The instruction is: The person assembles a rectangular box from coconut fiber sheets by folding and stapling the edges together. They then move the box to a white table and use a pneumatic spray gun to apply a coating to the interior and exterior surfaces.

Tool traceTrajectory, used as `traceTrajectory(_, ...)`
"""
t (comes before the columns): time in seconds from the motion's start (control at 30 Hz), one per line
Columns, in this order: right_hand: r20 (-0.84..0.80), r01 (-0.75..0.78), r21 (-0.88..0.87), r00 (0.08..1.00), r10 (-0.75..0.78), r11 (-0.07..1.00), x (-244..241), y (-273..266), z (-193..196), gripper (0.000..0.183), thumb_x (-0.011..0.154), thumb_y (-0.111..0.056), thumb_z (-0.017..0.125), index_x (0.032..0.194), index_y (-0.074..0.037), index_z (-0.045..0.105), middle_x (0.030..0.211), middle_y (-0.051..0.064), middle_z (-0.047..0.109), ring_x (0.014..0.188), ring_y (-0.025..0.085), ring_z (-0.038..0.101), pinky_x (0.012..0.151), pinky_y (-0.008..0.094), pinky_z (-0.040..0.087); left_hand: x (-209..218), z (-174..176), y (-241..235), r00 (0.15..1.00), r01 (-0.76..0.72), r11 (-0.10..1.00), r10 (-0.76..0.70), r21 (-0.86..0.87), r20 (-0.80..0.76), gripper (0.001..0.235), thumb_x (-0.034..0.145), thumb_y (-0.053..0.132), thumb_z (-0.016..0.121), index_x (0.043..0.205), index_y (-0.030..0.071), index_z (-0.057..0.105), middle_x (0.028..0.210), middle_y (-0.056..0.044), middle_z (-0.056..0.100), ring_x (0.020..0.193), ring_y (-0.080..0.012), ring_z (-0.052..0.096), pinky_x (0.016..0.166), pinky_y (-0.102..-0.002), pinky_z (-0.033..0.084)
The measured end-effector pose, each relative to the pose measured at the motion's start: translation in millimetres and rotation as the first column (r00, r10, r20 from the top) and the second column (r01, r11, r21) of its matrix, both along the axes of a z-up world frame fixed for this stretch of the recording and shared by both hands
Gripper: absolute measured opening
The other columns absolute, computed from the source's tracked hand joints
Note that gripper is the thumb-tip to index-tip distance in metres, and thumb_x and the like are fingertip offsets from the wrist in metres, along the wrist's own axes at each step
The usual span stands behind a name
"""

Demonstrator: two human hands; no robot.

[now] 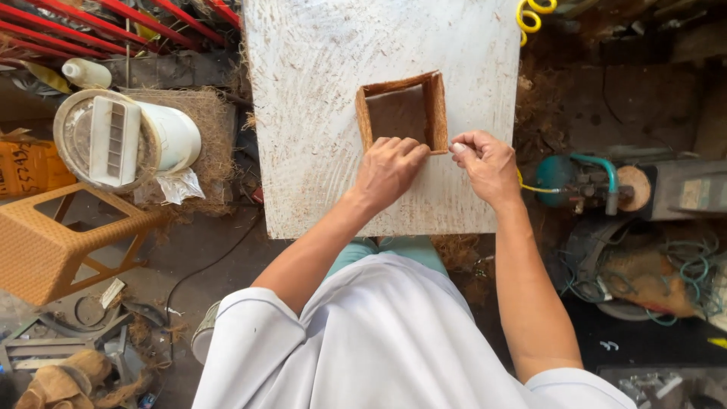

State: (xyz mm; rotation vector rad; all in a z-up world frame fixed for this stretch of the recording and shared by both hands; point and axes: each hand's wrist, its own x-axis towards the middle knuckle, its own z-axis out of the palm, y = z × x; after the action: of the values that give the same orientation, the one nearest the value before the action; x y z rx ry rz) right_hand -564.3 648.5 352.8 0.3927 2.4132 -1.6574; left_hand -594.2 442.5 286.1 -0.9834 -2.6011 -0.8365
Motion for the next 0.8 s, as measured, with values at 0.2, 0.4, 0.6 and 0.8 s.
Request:
traceTrajectory(0.2, 0.013, 0.151, -0.079, 0.988, -0.151, 0.985, 34, 19, -35, 0.019, 0.100, -0.010, 0.062, 0.114, 0.000, 0.067, 0.097, 0.019, 0.071, 0.084, 0.018, 0.070, 0.076, 0.031, 0.060, -6, 17, -5, 1.000, -0.007, 0.998, 0.006, -0.059, -0.008, 0.007, 0.087, 0.017, 0.061, 0.082, 0.020, 0.057, 0.071, 0.002, 0.054, 0.064, -0.0179, 0.061, 0.061, -0.030, 0.050)
traceTrajectory(0.4, 0.078, 0.215, -0.077, 0.975, -0.209, 0.974, 73, 24, -51, 0.028, 0.097, -0.009, 0.064, 0.121, 0.004, 0.062, 0.107, 0.021, 0.069, 0.088, 0.020, 0.069, 0.078, 0.033, 0.059, -8, 39, -3, 0.998, 0.013, 0.994, -0.006, -0.105, 0.060, 0.020, 0.080, 0.018, 0.071, 0.097, 0.021, 0.061, 0.082, 0.003, 0.062, 0.075, -0.0179, 0.068, 0.073, -0.033, 0.053)
traceTrajectory(0.6, 0.065, 0.197, -0.041, 0.979, -0.194, 0.979, 72, 32, -54, 0.023, 0.095, -0.010, 0.066, 0.116, 0.000, 0.068, 0.098, 0.016, 0.071, 0.083, 0.017, 0.071, 0.074, 0.030, 0.059, -2, 39, 1, 0.999, -0.016, 0.996, 0.020, -0.087, 0.046, 0.026, 0.077, 0.014, 0.073, 0.101, 0.019, 0.065, 0.090, 0.000, 0.064, 0.089, -0.0199, 0.068, 0.090, -0.035, 0.048)
traceTrajectory(0.8, 0.072, 0.001, 0.096, 0.997, -0.008, 0.995, 49, 57, -56, 0.021, 0.094, -0.018, 0.068, 0.114, -0.011, 0.072, 0.096, 0.008, 0.073, 0.080, 0.014, 0.069, 0.070, 0.031, 0.056, 14, 56, 16, 0.984, -0.166, 0.984, 0.169, -0.057, 0.050, 0.036, 0.078, 0.017, 0.079, 0.112, 0.013, 0.068, 0.113, -0.009, 0.066, 0.119, -0.0283, 0.059, 0.113, -0.053, 0.028)
